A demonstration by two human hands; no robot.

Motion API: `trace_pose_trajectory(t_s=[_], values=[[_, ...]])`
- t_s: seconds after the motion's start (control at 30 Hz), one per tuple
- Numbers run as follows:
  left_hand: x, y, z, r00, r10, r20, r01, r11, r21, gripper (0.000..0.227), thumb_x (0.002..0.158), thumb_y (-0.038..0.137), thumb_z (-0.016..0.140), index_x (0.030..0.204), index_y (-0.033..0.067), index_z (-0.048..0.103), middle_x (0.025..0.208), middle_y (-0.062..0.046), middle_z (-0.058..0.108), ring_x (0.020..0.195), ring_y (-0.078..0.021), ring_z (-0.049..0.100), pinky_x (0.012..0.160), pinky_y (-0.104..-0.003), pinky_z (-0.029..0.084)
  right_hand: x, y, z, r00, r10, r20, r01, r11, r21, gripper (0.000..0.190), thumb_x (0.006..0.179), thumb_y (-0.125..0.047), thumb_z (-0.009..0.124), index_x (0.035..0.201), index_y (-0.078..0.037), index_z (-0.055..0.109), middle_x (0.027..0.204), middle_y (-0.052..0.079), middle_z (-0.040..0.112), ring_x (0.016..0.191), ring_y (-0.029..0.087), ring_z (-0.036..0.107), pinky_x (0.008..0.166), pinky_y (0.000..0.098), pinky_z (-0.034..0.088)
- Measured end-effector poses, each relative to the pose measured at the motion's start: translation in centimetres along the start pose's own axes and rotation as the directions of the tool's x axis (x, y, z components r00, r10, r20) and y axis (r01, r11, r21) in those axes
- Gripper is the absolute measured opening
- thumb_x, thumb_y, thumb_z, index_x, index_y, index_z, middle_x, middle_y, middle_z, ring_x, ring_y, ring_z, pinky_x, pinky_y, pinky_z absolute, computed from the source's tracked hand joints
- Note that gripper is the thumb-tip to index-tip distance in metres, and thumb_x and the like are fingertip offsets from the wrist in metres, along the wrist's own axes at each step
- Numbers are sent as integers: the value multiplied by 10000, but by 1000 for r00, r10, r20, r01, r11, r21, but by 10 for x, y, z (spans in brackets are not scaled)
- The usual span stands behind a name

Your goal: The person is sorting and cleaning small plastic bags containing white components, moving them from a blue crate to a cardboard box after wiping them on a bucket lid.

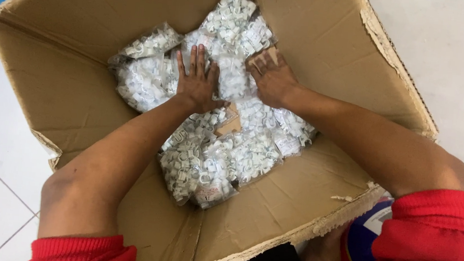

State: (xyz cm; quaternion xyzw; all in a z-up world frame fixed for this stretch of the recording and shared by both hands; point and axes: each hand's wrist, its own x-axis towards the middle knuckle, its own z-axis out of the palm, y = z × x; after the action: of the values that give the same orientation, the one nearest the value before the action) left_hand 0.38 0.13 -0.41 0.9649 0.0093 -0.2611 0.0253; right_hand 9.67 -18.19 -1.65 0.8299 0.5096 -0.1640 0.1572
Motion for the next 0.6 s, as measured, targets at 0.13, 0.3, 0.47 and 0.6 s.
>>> trace_pose_trajectory(t_s=[0.13, 0.3, 0.47, 0.6], values=[[-2, 4, 5, 1000, -12, -15, 14, 995, 99, 978, 760, 721, 451, 1458, 112, 140, 1504, -212, -78, 1369, -360, -169, 1025, -620, -191, -10, -8, -8, 998, 28, 47, -21, 989, -148, 613, 863, -178, 435, 1443, -106, 249, 1480, 191, 252, 1389, 369, 137, 1073, 589, 58], [5, 5, 0, 999, 52, -2, -51, 993, 110, 960, 779, 670, 457, 1453, 74, 123, 1503, -192, -115, 1370, -355, -177, 1036, -629, -162, -11, -16, -10, 979, -69, -190, 18, 966, -259, 431, 896, -190, 441, 1304, -55, 463, 1417, 147, 392, 1362, 310, 265, 1099, 534, 112], [3, -6, -20, 994, 71, -85, -74, 997, -38, 1066, 713, 591, 610, 1460, 46, 80, 1504, -193, -106, 1364, -389, -151, 1054, -638, -91, -3, 2, -16, 746, -231, -625, 36, 950, -309, 303, 839, -136, 537, 1086, 20, 618, 1201, 208, 586, 1242, 349, 452, 1021, 540, 292], [-18, -14, -69, 986, 54, -159, -64, 996, -57, 1189, 700, 724, 586, 1463, 118, -96, 1328, -168, -385, 1234, -330, -349, 1008, -616, -182, -6, 21, -55, 849, -211, -484, -15, 907, -422, 557, 940, -468, 410, 1286, -41, 500, 1440, 174, 369, 1384, 353, 230, 1102, 554, 108]])
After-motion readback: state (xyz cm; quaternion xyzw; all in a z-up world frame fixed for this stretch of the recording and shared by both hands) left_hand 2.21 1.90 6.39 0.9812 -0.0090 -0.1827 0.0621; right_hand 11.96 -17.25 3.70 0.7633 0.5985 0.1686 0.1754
